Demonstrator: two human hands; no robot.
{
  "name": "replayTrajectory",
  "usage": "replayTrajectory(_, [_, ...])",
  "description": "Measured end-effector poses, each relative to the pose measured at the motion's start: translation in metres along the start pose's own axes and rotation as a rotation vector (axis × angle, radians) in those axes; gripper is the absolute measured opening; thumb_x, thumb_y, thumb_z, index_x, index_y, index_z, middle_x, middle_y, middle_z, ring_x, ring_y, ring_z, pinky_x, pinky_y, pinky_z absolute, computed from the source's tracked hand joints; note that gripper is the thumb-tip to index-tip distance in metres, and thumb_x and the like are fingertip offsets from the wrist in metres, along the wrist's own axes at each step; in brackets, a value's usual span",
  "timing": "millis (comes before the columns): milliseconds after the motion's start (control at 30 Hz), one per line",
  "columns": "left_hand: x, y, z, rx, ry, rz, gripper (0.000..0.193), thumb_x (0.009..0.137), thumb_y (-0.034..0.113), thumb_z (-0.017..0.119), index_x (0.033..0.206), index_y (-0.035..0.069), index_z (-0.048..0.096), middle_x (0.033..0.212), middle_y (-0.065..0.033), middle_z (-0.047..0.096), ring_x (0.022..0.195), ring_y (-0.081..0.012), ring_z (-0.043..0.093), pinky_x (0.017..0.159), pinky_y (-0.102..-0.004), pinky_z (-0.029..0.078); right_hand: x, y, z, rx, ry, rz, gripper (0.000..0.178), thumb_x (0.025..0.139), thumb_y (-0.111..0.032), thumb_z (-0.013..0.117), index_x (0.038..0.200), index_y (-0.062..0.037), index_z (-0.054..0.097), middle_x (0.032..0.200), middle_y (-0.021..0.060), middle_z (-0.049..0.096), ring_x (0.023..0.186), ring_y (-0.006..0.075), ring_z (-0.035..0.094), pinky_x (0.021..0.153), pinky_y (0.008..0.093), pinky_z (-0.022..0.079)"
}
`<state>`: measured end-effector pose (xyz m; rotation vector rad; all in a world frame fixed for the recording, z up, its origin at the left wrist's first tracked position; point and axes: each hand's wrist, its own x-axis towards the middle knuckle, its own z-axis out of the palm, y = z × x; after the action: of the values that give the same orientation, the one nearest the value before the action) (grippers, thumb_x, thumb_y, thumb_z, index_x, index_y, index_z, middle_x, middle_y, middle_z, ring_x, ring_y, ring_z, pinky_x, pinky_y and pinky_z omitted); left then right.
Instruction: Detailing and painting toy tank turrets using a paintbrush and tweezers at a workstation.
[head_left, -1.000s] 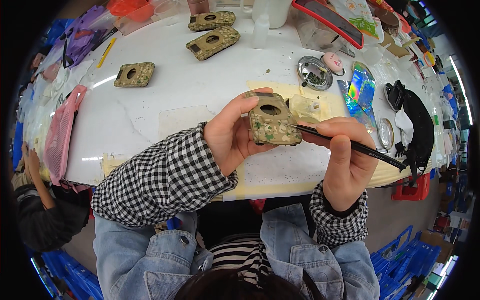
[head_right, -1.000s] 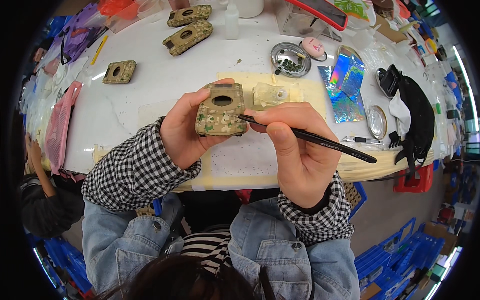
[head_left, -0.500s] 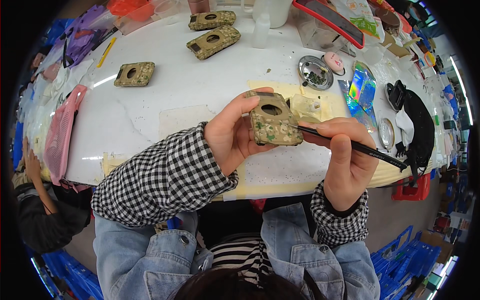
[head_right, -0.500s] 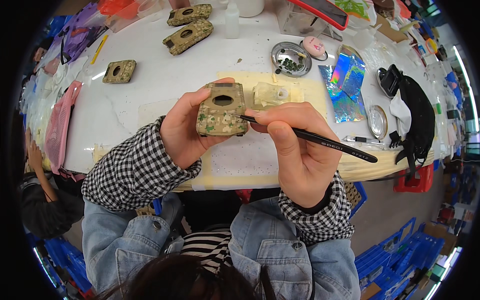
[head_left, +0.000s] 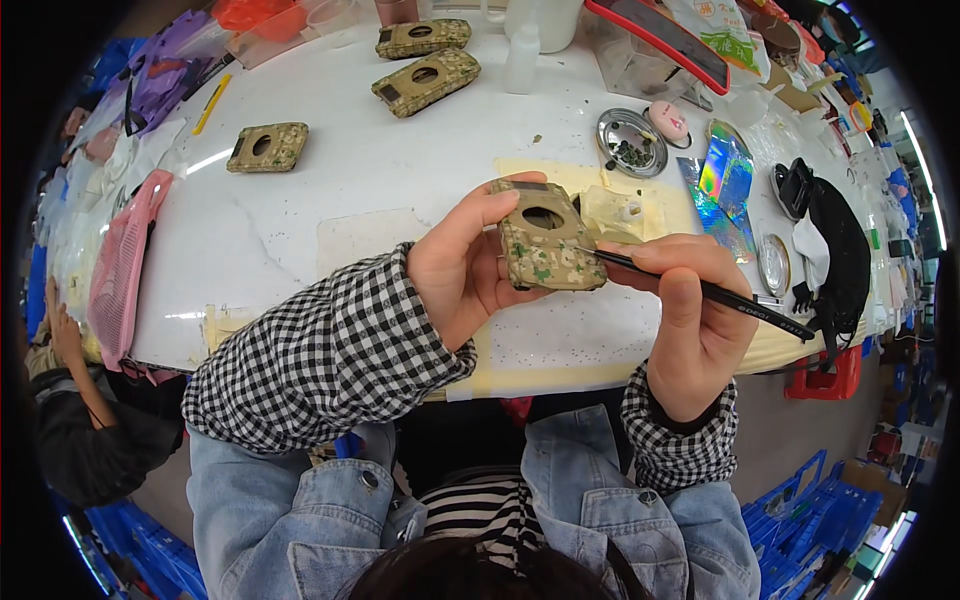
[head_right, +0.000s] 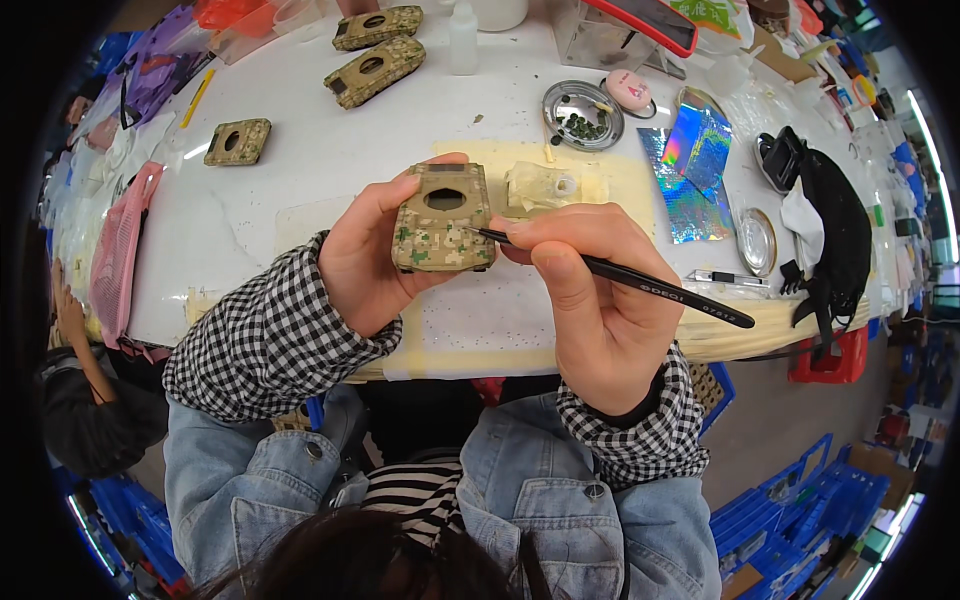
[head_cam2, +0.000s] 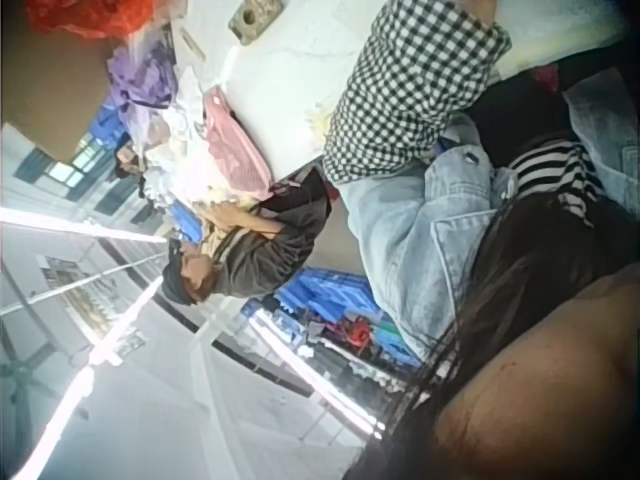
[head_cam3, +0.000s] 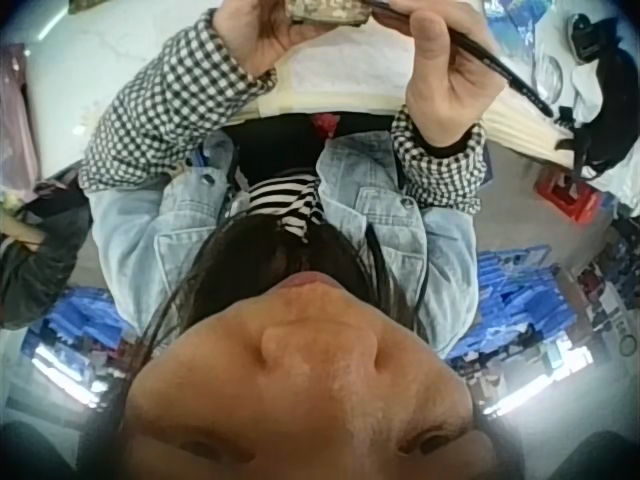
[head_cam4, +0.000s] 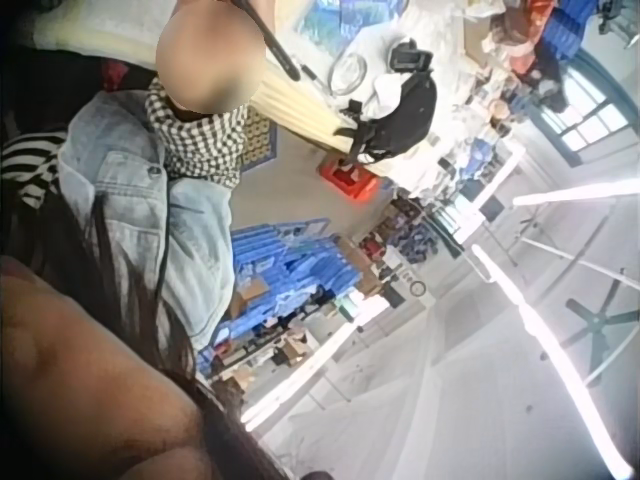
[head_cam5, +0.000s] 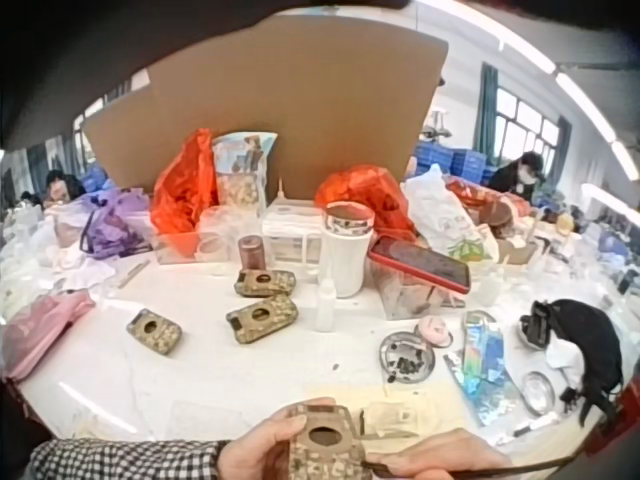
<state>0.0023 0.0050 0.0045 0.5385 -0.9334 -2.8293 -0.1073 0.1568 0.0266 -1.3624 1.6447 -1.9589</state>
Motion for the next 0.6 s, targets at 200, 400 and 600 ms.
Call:
replayTrajectory(200, [0.0003, 0.0004, 0.0009, -0.002, -0.001, -0.002, 0.047, 0.091, 0.033, 0.039, 0.13, 0.008, 0.038, 0.121, -0.0125, 0.051, 0.108, -0.0221, 0.053, 0.092, -0.0349, 0.046, -0.0003, 0.0004, -0.0004, -0.001, -0.003, -0.004, 0.014, 0.09, -0.007, 0.052, 0.094, 0.0048, 0.059, 0.094, 0.0144, 0.062, 0.082, 0.0171, 0.059, 0.075, 0.0269, 0.049])
replayTrajectory(400, [-0.0006, 0.0018, 0.0027, 0.007, 0.003, -0.008, 0.047, 0.091, 0.034, 0.039, 0.13, 0.008, 0.038, 0.121, -0.0122, 0.051, 0.108, -0.0216, 0.054, 0.09, -0.0337, 0.047, -0.0002, 0.0019, -0.0004, -0.03, -0.001, -0.033, 0.019, 0.092, -0.012, 0.049, 0.093, 0.0051, 0.057, 0.092, 0.0139, 0.059, 0.083, 0.0186, 0.059, 0.073, 0.0292, 0.052])
replayTrajectory(600, [-0.0002, 0.0012, 0.0013, -0.004, 0.001, -0.01, 0.047, 0.091, 0.034, 0.039, 0.13, 0.008, 0.038, 0.121, -0.0124, 0.051, 0.108, -0.0219, 0.054, 0.091, -0.0337, 0.047, -0.0004, 0.002, 0.0005, 0.011, 0.012, -0.019, 0.015, 0.091, -0.01, 0.051, 0.094, 0.004, 0.057, 0.093, 0.0145, 0.061, 0.083, 0.0175, 0.058, 0.074, 0.0274, 0.051])
